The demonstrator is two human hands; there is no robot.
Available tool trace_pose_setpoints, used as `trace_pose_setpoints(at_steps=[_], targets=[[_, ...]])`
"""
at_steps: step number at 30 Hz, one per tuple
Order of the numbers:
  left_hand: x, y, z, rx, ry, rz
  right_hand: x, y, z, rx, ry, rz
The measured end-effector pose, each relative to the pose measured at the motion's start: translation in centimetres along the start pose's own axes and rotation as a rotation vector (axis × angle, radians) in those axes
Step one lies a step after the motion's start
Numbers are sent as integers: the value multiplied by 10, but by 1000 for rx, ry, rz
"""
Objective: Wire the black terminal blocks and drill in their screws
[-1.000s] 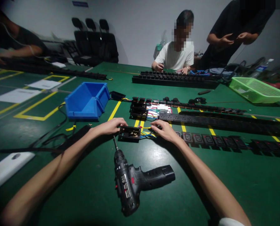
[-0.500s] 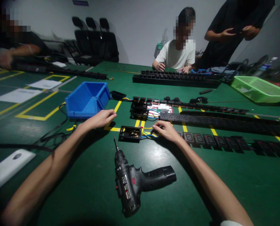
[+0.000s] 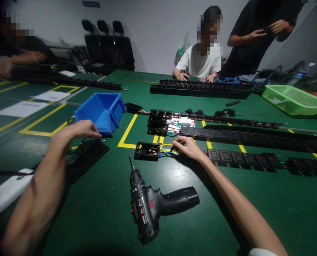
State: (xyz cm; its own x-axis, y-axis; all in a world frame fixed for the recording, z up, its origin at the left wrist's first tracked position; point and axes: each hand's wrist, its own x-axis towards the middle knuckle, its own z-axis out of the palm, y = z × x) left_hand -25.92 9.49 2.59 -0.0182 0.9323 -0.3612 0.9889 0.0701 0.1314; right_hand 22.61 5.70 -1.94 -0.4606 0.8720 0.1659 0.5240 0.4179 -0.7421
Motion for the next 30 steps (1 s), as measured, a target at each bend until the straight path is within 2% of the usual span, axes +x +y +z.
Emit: trace_pose_setpoints(at_steps=[9, 12, 15, 17, 20, 22, 24, 27, 30], targets=[[16, -5, 20, -58, -109, -52, 0, 1, 0, 0, -10, -1], [13, -4, 17, -60, -117, -66, 0, 1, 0, 1, -11, -4], [2, 1, 4, -58, -105, -68, 0, 1, 0, 1, -11, -5], [-6, 6, -7, -52, -14, -75, 0, 2, 0, 0, -13, -6], [-12, 13, -15, -58, 313, -80, 0, 3, 1, -2, -13, -6], [-8, 16, -11, -70, 495, -61, 1, 4, 1, -5, -12, -5], [0, 17, -2, -99, 547, -39, 0, 3, 0, -8, -11, -4], [11, 16, 12, -133, 526, -14, 0, 2, 0, -9, -14, -5], [14, 15, 17, -148, 538, 10, 0, 1, 0, -8, -17, -5]])
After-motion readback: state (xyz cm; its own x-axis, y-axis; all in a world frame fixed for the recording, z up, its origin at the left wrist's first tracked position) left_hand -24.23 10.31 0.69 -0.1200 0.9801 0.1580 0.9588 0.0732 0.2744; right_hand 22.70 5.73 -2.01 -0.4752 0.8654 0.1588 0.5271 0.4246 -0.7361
